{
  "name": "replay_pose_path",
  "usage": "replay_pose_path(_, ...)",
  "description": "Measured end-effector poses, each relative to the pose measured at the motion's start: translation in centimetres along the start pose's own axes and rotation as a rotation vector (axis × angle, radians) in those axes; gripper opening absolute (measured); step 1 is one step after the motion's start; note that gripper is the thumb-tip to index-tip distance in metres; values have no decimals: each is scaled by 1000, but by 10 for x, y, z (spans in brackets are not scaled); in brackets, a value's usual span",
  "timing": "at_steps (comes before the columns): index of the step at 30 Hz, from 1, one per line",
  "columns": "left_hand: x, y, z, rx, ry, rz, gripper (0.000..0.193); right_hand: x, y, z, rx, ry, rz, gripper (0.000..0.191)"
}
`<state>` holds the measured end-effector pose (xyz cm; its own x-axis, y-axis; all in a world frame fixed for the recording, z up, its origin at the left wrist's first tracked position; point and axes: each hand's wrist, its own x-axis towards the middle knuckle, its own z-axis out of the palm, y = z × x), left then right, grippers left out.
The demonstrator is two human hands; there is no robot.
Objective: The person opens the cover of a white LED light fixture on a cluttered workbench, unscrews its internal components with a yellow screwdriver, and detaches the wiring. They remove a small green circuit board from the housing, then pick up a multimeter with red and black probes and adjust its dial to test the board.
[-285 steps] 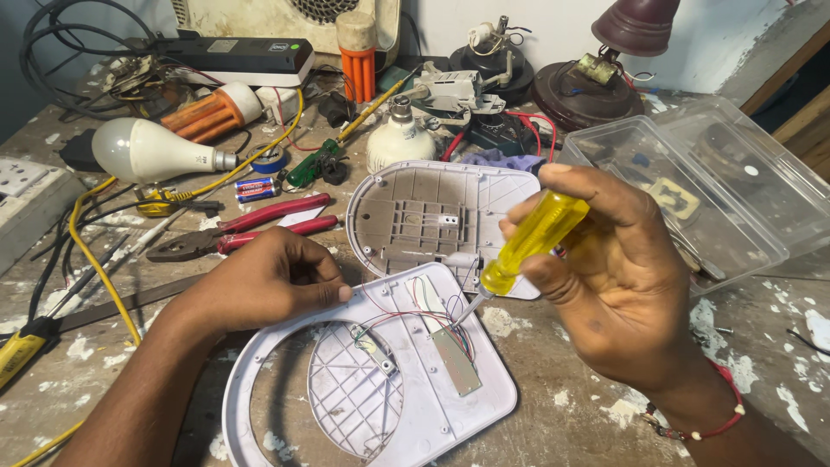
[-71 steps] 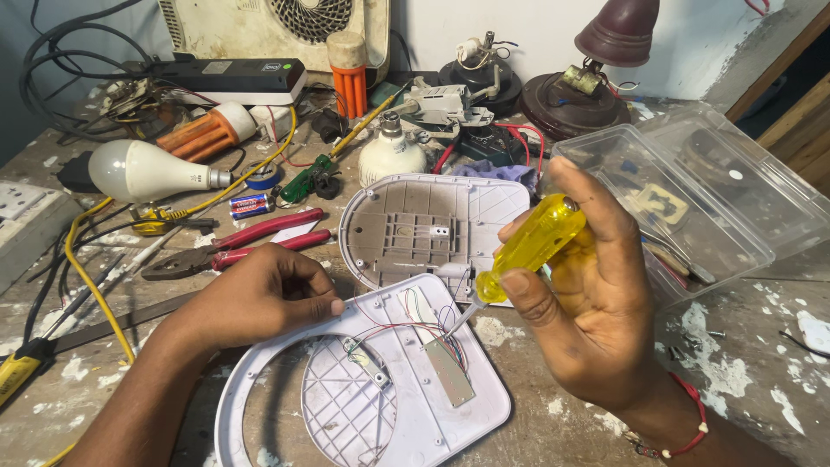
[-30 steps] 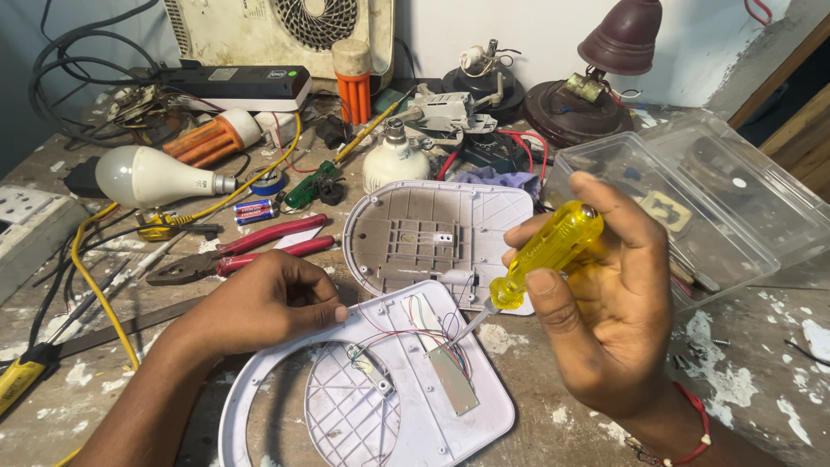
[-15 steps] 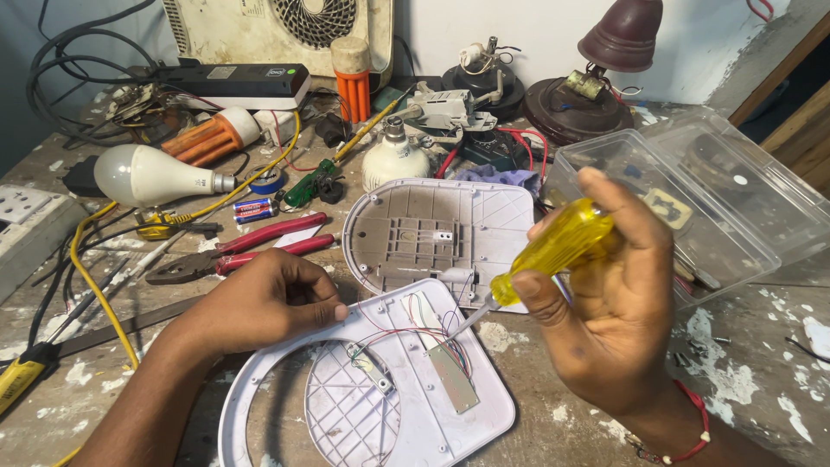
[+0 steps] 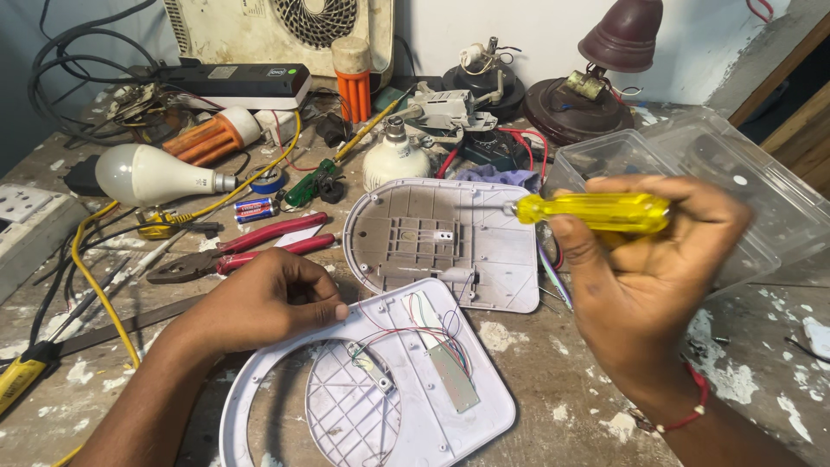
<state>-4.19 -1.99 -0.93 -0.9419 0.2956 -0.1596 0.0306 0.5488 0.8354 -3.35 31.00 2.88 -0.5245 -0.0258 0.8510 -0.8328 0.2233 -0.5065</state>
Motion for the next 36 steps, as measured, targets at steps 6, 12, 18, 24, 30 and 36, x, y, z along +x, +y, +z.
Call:
replay_pose_path(6,0,-2,0,-58,-19,4,18,-8,22,13,187,-62,139,41)
replay_pose_path(12,1,-3,0,-22,-6,-4,19,-12,42,15,241,-145,259,33)
replay_pose_path(18,0,-2,-1,-36,-9,15,19,-6,58,13,123,-163,216,29)
replay_pose_path(24,-1,-2,-1,-31,-10,5,19,1,57,9,-245,-205,141,29)
replay_pose_path(30,-1,-3,-1,-51,-9,22,18,4,50,8,-525,-333,135,29)
replay_pose_path(36,1,-4,-1,-46,-7,29,18,-4,54,14,-592,-476,103,28)
